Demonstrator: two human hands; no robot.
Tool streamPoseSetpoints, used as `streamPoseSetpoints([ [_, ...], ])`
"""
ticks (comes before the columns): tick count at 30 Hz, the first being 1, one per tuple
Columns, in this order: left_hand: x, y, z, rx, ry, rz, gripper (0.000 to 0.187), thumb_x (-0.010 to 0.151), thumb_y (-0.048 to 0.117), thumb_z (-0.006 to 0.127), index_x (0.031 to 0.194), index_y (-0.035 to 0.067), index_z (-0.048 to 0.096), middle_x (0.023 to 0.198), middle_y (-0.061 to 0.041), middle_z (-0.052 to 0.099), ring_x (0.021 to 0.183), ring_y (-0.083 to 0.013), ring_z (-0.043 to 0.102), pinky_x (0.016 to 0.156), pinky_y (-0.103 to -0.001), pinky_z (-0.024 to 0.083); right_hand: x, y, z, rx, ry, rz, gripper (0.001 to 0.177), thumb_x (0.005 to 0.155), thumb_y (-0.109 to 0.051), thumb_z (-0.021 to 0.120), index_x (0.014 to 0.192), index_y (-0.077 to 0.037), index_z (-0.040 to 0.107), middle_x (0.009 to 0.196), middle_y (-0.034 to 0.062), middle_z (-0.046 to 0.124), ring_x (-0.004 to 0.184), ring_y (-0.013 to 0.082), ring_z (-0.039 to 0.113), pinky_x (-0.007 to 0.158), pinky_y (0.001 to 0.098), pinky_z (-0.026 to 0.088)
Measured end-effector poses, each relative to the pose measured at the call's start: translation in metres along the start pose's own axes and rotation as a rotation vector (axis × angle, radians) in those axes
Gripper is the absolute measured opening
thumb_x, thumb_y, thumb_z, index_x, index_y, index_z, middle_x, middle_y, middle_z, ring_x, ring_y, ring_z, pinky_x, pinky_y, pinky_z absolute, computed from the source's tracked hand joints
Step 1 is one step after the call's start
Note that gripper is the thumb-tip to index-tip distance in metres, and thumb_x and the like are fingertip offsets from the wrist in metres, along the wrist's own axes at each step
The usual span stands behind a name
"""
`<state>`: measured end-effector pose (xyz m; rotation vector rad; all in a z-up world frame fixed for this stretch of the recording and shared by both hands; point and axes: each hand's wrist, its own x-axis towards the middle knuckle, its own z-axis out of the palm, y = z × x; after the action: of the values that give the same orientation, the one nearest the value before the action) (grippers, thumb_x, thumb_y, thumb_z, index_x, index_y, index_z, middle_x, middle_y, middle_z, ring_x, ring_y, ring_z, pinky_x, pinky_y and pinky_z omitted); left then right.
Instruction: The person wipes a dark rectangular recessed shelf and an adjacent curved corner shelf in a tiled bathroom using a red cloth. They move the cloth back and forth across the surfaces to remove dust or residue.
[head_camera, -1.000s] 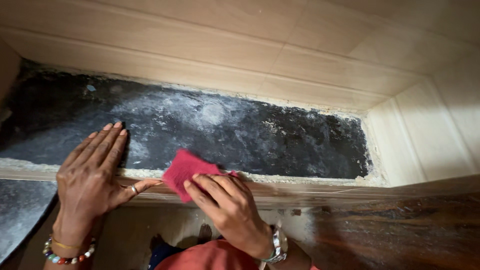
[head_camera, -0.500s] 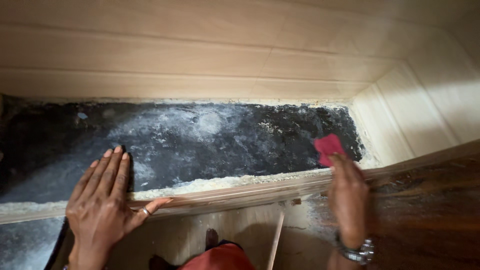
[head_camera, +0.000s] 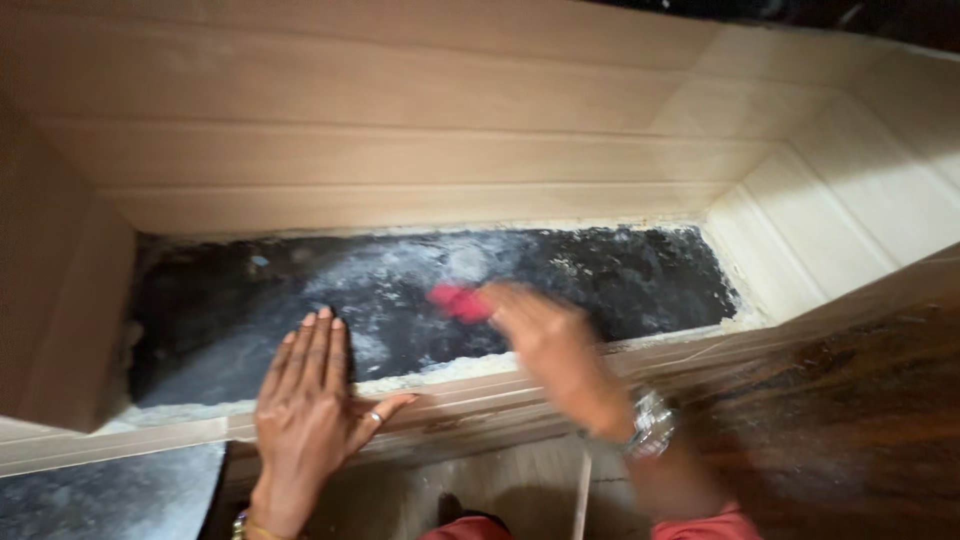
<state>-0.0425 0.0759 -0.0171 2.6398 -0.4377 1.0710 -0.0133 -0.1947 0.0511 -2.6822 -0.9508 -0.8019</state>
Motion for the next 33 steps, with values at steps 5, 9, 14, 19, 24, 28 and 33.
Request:
streamPoseSetpoints([
  [5,-0.004,-0.004,0.004,-0.04,0.003,-0.002,0.106,0.07,0.077,0.067,0.123,-0.014,0.064,0.131,-0.028,0.065,0.125,-0.0381,0.062,0.109,-0.046,0.043,0.033,0.101,-0.005,-0.302,-0.049,0.161,0.029,0.09,0.003,0.061,0.115,-0.002,0.075,0.082,0.0168,0.073,0.069,0.0278,0.063,0.057,0.0408,0.055],
  [9,-0.003,-0.007,0.006,-0.049,-0.006,0.01,0.107,0.071,0.078,0.065,0.123,-0.016,0.063,0.13,-0.03,0.064,0.125,-0.0395,0.061,0.11,-0.047,0.042,0.048,0.109,0.025,-0.224,-0.298,0.229,0.015,0.088,-0.001,0.061,0.097,0.0,0.073,0.089,0.0182,0.071,0.081,0.0273,0.065,0.077,0.0436,0.056],
  [14,-0.008,-0.007,0.007,-0.068,-0.002,0.005,0.105,0.074,0.077,0.063,0.124,-0.016,0.061,0.133,-0.03,0.062,0.127,-0.0399,0.059,0.111,-0.046,0.04,0.075,0.058,0.064,0.321,-0.326,0.283,0.025,0.089,0.002,0.059,0.112,0.002,0.069,0.107,0.0185,0.064,0.093,0.0332,0.064,0.078,0.041,0.058],
  [19,-0.005,-0.007,0.003,-0.077,-0.02,0.007,0.106,0.075,0.076,0.062,0.127,-0.016,0.059,0.134,-0.03,0.06,0.128,-0.0397,0.057,0.112,-0.046,0.038,0.107,0.047,0.046,0.179,-0.138,-0.128,0.025,0.089,0.002,0.063,0.111,-0.004,0.074,0.097,0.0156,0.066,0.093,0.0351,0.063,0.083,0.0462,0.052],
  [24,-0.006,-0.007,0.002,-0.051,-0.039,0.018,0.107,0.077,0.077,0.061,0.127,-0.017,0.058,0.134,-0.031,0.06,0.127,-0.0392,0.058,0.113,-0.046,0.038,0.109,0.037,0.055,-0.025,-0.232,-0.119,0.035,0.076,0.004,0.064,0.109,-0.001,0.071,0.096,0.0168,0.066,0.096,0.0358,0.065,0.086,0.0453,0.054],
  [28,-0.006,-0.007,0.001,-0.057,-0.058,0.011,0.108,0.077,0.078,0.06,0.127,-0.017,0.058,0.134,-0.032,0.059,0.128,-0.0392,0.057,0.114,-0.046,0.037,0.118,0.036,0.069,0.384,-0.301,-0.288,0.024,0.089,-0.01,0.071,0.11,0.0,0.071,0.098,0.0165,0.069,0.092,0.0356,0.066,0.081,0.0448,0.053],
  [33,-0.007,-0.007,0.002,-0.061,-0.056,0.004,0.108,0.077,0.078,0.061,0.129,-0.017,0.057,0.135,-0.032,0.059,0.129,-0.0393,0.056,0.114,-0.046,0.036,0.124,0.03,0.067,0.149,-0.394,-0.14,0.024,0.097,-0.017,0.062,0.117,-0.006,0.071,0.094,0.013,0.068,0.085,0.0255,0.066,0.078,0.0409,0.057],
])
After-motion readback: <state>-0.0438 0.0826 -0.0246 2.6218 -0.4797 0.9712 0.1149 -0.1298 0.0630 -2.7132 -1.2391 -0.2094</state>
